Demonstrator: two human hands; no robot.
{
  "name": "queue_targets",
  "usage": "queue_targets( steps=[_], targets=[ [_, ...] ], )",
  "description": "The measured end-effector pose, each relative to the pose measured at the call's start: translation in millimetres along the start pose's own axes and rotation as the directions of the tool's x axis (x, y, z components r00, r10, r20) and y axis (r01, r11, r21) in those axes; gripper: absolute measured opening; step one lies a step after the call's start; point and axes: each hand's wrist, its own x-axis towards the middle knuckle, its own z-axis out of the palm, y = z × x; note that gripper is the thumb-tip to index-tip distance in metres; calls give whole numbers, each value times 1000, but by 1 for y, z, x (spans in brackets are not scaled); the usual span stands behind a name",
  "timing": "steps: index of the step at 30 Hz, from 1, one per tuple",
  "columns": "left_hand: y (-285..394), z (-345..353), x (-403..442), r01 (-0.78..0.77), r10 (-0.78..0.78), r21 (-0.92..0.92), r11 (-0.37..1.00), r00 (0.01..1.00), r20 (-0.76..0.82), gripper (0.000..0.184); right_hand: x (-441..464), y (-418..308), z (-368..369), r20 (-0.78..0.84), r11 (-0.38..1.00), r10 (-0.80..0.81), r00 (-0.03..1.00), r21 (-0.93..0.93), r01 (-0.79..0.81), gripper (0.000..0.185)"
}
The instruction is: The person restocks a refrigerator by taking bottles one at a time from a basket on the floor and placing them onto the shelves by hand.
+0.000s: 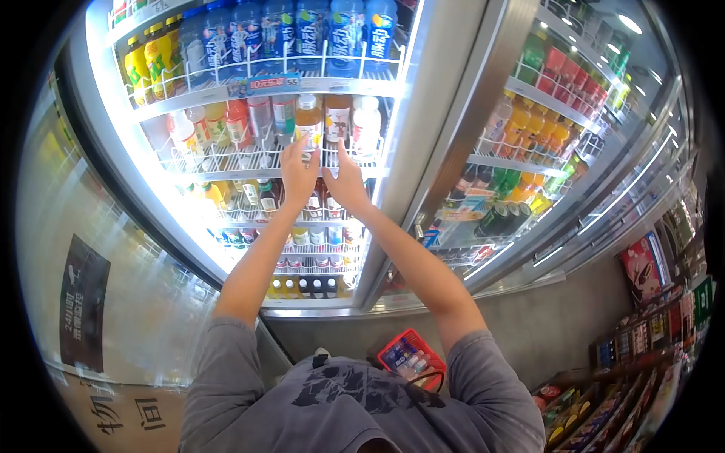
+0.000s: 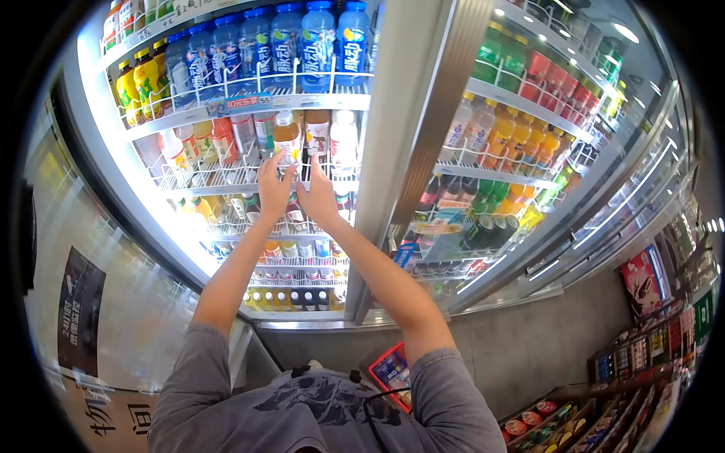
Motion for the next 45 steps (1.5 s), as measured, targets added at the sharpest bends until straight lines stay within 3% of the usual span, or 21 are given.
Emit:
queue_targets(
  steps=[1,3,4,7,8,12,13,15,16,19,21,23,27,29,30,33,35,37,39,42,45],
  targets=[
    [12,-2,-1,-3,3,-8,1000,1000,8,41,-6,-9,-10,25,999,51,998,10,-51,76],
    [35,-8,-3,136,-120,-264,955,990,79,36,-19,-23,-29,23,998,66,998,-16,-66,74],
    [48,-12,-4,201,-177,-309,929,979,105,31,-26,-39,-45,136,957,189,973,196,-213,75],
    [92,-21,-12,257,-229,-478,840,966,118,28,-48,-75,-88,153,948,224,962,193,-252,70],
    [104,-21,-16,213,-195,-511,833,977,89,25,-61,-70,-92,16,964,93,996,251,-94,65],
    [171,-28,-46,272,-185,-647,712,962,201,21,-108,-81,-164,22,921,166,986,355,-163,55],
    [182,-23,-55,192,-117,-657,729,981,157,19,-121,-77,-180,14,920,178,984,352,-172,55],
    [205,-13,-79,169,-72,-637,752,982,175,16,-152,-71,-210,-195,927,179,964,363,-99,49],
    [214,-8,-90,115,20,-631,767,979,202,18,-166,-68,-226,-209,925,196,958,363,-110,49],
    [258,5,-129,105,98,-662,743,960,262,15,-218,-55,-271,-222,865,367,903,439,-244,45],
    [279,15,-156,200,88,-695,691,931,355,14,-254,-39,-291,-313,861,387,868,460,-218,44],
    [288,35,-188,320,109,-716,620,869,483,15,-287,-30,-314,-336,817,497,800,493,-300,43],
    [294,60,-249,495,96,-603,626,718,689,18,-375,3,-354,-452,813,577,681,395,-427,43],
    [288,70,-281,547,119,-533,646,618,777,20,-415,16,-368,-479,771,636,606,359,-525,43],
    [280,74,-297,623,97,-451,639,517,851,22,-437,22,-372,-515,759,646,563,363,-540,43],
    [260,85,-342,647,98,-333,686,371,923,23,-491,14,-376,-597,704,680,427,365,-609,40],
    [242,98,-378,667,119,-303,681,307,944,23,-531,17,-374,-628,576,718,302,293,-763,40],
    [228,107,-419,663,127,-263,701,247,961,25,-569,26,-366,-623,543,737,262,315,-778,41],
    [219,112,-463,772,79,-183,609,171,982,25,-599,31,-355,-614,481,765,192,347,-806,42],
    [230,100,-500,802,79,-89,590,53,995,26,-627,35,-347,-603,365,791,108,323,-873,43],
    [229,99,-549,829,65,-46,558,12,998,27,-653,48,-342,-590,322,806,58,353,-878,43]
  ],
)
